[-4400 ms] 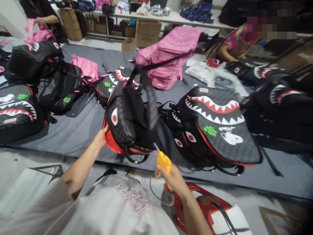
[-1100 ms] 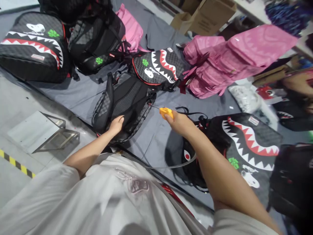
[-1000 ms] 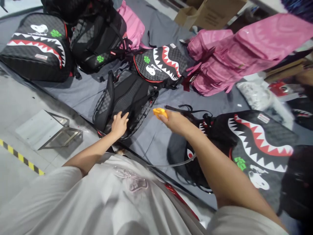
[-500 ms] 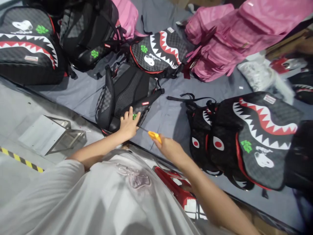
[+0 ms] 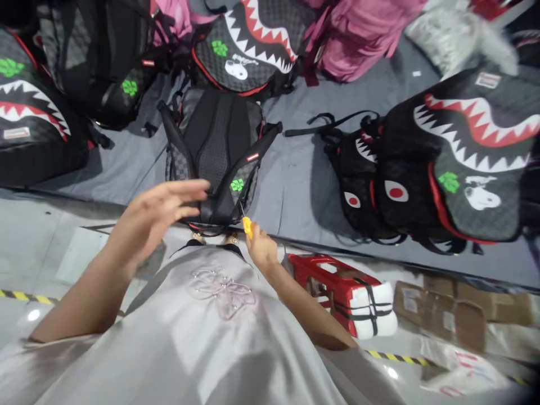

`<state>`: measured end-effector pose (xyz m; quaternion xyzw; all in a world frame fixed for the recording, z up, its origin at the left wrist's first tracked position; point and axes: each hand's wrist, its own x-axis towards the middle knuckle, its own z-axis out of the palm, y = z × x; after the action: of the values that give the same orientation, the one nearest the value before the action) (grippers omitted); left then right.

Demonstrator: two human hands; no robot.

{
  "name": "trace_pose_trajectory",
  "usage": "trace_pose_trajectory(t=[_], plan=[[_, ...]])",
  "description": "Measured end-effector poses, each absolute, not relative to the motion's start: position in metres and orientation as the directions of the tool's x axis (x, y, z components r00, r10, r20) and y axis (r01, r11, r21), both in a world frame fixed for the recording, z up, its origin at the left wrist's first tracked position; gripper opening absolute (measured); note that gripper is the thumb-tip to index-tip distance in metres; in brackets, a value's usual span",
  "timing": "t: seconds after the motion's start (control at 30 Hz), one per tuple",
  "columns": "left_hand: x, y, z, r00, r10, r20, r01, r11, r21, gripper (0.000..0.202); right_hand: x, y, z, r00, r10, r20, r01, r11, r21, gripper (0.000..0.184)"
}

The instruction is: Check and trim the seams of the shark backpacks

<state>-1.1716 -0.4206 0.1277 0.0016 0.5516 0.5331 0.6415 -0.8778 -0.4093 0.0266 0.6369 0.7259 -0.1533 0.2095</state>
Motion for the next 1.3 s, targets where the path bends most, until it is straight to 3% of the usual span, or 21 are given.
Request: trace_pose_trajectory(t=[0.13, 0.2, 0.3, 0.47, 0.57, 0.67, 0.77, 1.0, 1.3], plan=[[-1.188, -0.355, 0.069, -0.223, 0.433, -0.873, -0.735, 0.514, 0.442, 0.032, -0.882, -0.41, 0.017, -0.104, 0.854, -0.509, 0.992, 0.127, 0.01, 0.045], [-1.189, -0.344, 0.043, -0.19, 0.394, -0.899, -0.755, 0.527, 0.391, 0.028, -0.879, -0.415, 0.019, -0.133, 0.842, -0.522, 0.989, 0.146, -0.017, 0.046], [-1.188, -0.342, 0.023, -0.092, 0.453, -0.887, -0.776, 0.526, 0.349, 0.015, -0.879, -0.418, 0.026, -0.246, 0.805, -0.539, 0.969, 0.222, -0.111, 0.047], [-1.185, -0.338, 0.015, 0.16, 0.548, -0.821, -0.787, 0.573, 0.229, 0.036, -0.895, -0.403, 0.031, -0.315, 0.776, -0.546, 0.949, 0.257, -0.183, 0.048], [-1.184, -0.334, 0.01, 0.252, 0.577, -0.777, -0.784, 0.592, 0.185, 0.044, -0.894, -0.397, 0.031, -0.247, 0.79, -0.561, 0.969, 0.206, -0.136, 0.05], [-1.182, -0.334, 0.007, 0.304, 0.595, -0.744, -0.782, 0.602, 0.162, 0.05, -0.887, -0.392, 0.03, -0.073, 0.826, -0.559, 0.997, 0.082, -0.009, 0.05], [-1.179, -0.337, 0.008, 0.309, 0.611, -0.729, -0.787, 0.594, 0.164, 0.053, -0.885, -0.383, 0.025, 0.0, 0.846, -0.534, 0.998, 0.03, 0.048, 0.051], [-1.178, -0.346, 0.002, 0.157, 0.695, -0.702, -0.877, 0.425, 0.225, 0.068, -0.888, -0.369, 0.006, -0.017, 0.848, -0.53, 0.997, 0.053, 0.053, 0.052], [-1.181, -0.343, -0.007, 0.221, 0.686, -0.693, -0.86, 0.472, 0.193, 0.069, -0.882, -0.37, 0.014, -0.027, 0.845, -0.534, 0.996, 0.071, 0.061, 0.049]])
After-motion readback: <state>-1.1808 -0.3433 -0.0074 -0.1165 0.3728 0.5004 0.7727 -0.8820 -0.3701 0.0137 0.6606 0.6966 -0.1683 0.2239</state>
